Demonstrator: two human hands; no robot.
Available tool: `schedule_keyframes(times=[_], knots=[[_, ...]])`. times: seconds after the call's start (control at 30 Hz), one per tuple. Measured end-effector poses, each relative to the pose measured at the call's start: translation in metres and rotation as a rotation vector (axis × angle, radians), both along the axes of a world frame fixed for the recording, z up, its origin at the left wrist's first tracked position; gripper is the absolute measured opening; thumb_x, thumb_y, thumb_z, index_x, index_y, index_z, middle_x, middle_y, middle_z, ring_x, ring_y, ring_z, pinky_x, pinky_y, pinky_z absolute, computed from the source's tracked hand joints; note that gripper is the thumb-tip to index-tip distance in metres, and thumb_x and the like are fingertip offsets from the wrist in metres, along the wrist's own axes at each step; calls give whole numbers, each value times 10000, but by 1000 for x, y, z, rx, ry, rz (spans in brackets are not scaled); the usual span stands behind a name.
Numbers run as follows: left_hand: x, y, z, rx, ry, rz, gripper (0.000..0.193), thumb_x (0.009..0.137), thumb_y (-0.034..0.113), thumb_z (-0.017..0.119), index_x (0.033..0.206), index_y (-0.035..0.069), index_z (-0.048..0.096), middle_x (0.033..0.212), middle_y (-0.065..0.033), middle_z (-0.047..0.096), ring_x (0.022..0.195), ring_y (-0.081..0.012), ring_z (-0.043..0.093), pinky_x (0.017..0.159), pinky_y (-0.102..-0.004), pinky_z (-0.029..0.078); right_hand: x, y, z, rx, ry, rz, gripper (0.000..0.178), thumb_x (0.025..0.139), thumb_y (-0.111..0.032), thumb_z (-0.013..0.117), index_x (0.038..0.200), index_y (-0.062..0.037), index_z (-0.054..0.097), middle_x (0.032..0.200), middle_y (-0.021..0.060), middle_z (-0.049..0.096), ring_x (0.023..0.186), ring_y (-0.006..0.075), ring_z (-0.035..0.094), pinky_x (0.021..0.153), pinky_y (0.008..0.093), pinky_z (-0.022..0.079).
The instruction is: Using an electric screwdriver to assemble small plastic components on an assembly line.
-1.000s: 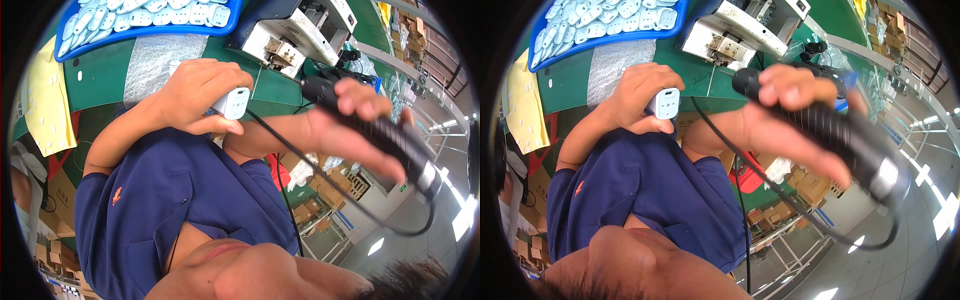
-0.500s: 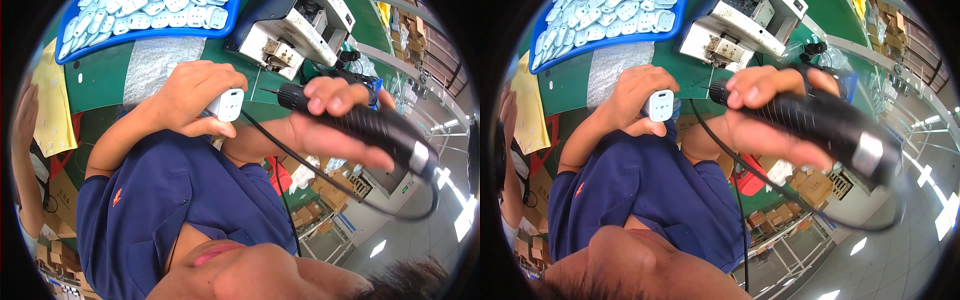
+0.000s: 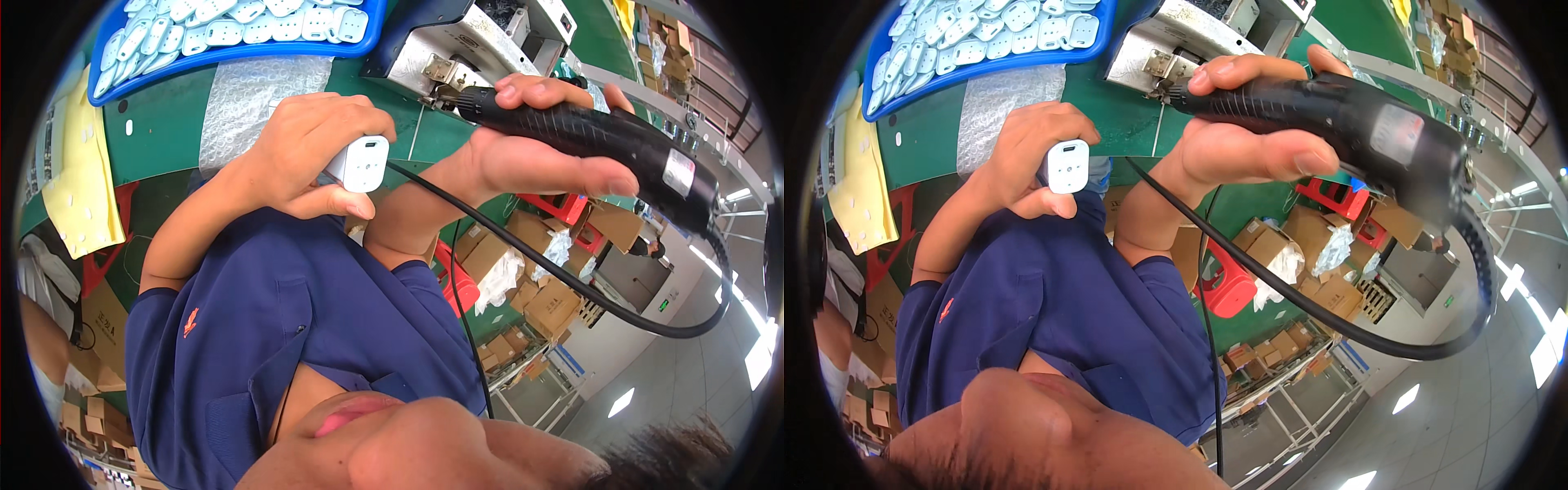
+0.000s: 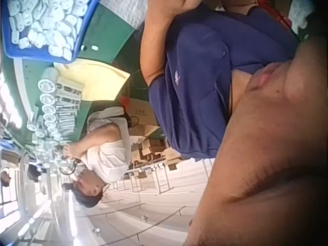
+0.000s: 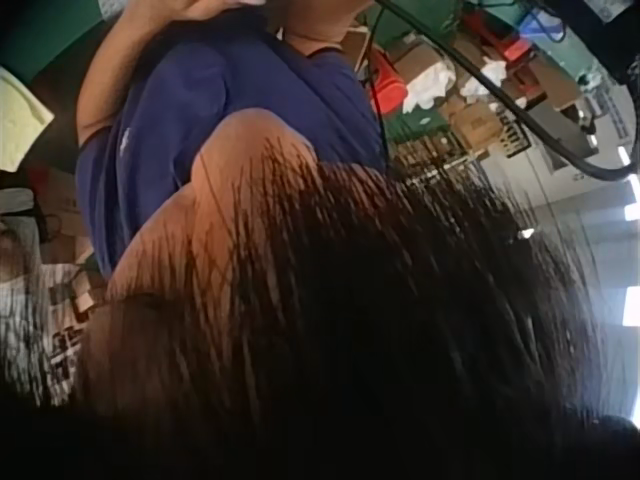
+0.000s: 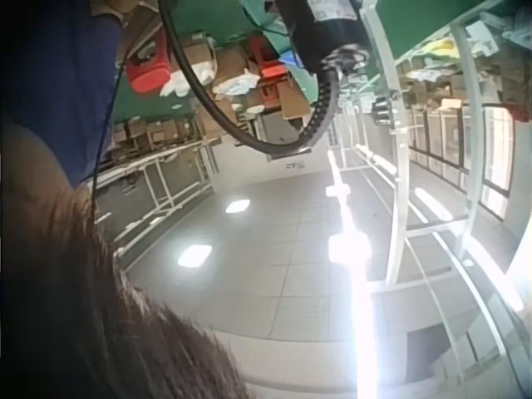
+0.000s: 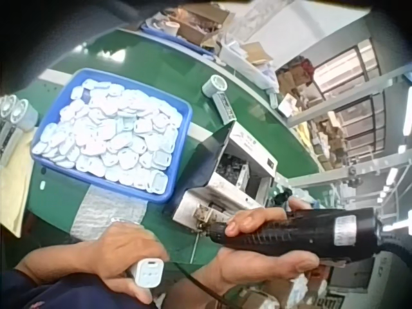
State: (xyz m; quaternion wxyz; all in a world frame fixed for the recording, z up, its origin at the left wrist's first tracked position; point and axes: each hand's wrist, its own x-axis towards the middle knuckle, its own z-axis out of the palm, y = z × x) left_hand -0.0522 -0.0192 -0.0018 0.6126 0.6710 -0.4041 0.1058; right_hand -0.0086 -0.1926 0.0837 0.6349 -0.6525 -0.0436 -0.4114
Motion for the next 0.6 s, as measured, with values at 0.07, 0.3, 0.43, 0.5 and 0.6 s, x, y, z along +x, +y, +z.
schedule_keyframes(times=[0.07,0.3,0.43,0.5,0.6], knots=[[0,0,0,-12,-11,3,670,833,627,590,1004,-20,556,860,-138,623,681,-286,616,587,-361,477,1,3,-2,-26,22,-14,923,827,-808,327,1104,72,359,505,129,535,339,187,461,329,277,428],[1,0,1,-68,-3,16,602,779,551,668,997,-4,583,808,-110,601,652,-296,596,568,-357,478,1,-4,-4,20,58,76,949,778,-873,245,1109,2,402,484,78,475,326,175,418,313,288,408],[2,1,2,-66,-8,10,602,777,550,671,1000,-2,583,816,-106,607,648,-293,596,567,-358,477,-2,-10,-5,35,46,201,965,761,-889,228,1136,-16,395,495,85,481,331,188,419,325,320,415],[2,0,0,-80,-13,18,602,778,551,671,1003,-1,584,819,-103,609,649,-290,596,566,-358,476,-2,-14,-7,93,20,272,990,746,-893,269,1138,10,372,515,106,512,342,193,443,337,318,431],[2,1,-3,-98,-12,26,601,781,550,671,1010,1,587,825,-97,613,652,-284,598,566,-355,474,3,-18,-8,150,8,348,1015,729,-902,302,1130,29,359,528,122,537,350,193,458,348,312,441]])
